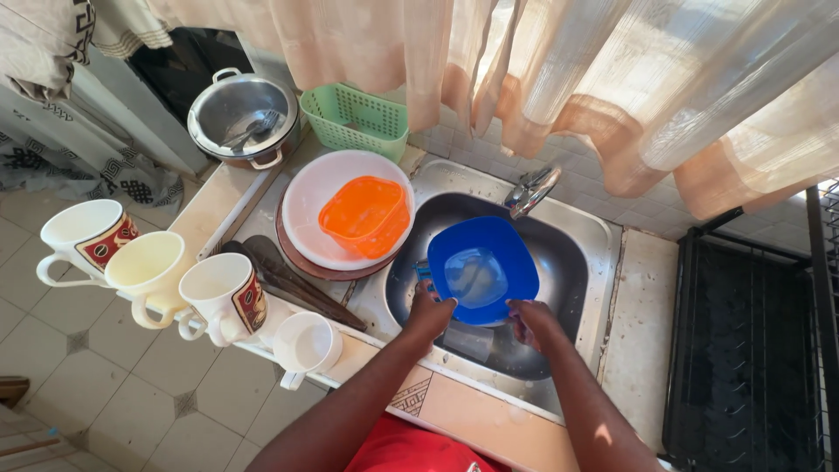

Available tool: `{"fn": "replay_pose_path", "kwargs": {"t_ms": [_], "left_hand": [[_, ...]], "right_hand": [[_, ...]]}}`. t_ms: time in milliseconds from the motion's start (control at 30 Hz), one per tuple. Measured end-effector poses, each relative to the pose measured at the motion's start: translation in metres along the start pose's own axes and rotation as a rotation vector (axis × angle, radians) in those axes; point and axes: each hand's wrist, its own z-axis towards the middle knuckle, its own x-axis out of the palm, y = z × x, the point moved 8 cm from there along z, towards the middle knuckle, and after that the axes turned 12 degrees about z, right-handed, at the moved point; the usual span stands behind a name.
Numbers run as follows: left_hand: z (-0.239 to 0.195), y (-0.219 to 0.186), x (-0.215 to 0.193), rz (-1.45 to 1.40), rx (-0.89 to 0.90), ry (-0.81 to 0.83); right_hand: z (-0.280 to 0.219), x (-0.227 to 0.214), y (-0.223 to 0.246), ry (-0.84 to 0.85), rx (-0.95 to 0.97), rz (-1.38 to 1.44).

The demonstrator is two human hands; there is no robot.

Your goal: Washing dishes in a kitchen sink using a sponge and water

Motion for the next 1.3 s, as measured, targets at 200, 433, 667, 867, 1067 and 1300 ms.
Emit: {"fn": "replay_pose_path", "kwargs": {"t_ms": [200,433,667,867,1067,1300], "left_hand": [[0.017,0.016,0.015,-0.024,-0.032,0.030],[0.036,0.030,0.010,0.021,0.011,-0.021],[0.044,0.032,0.012,0.105,0.040,0.025],[0.023,0.014,-0.002,0.038,0.083,-0.008],[0.038,0.023,-0.015,0.000,0.032,-0.166],[0.033,0.023,-0.016,-0.052,0.003,-0.150]], "right_hand": [[-0.037,0.023,0.012,0.055,0.062,0.142],[-0.028,0.023,-0.001,0.089,0.105,0.307],[-0.049,0.018,0.014,0.021,0.025,0.334],[-0.029,-0.012,0.009,-0.026,-0.017,0.485],[-0.063,-0.023,0.027,-0.088,-0.068,0.441],[-0.047,-0.056,0.014,-0.170,-0.131,0.276]]}}
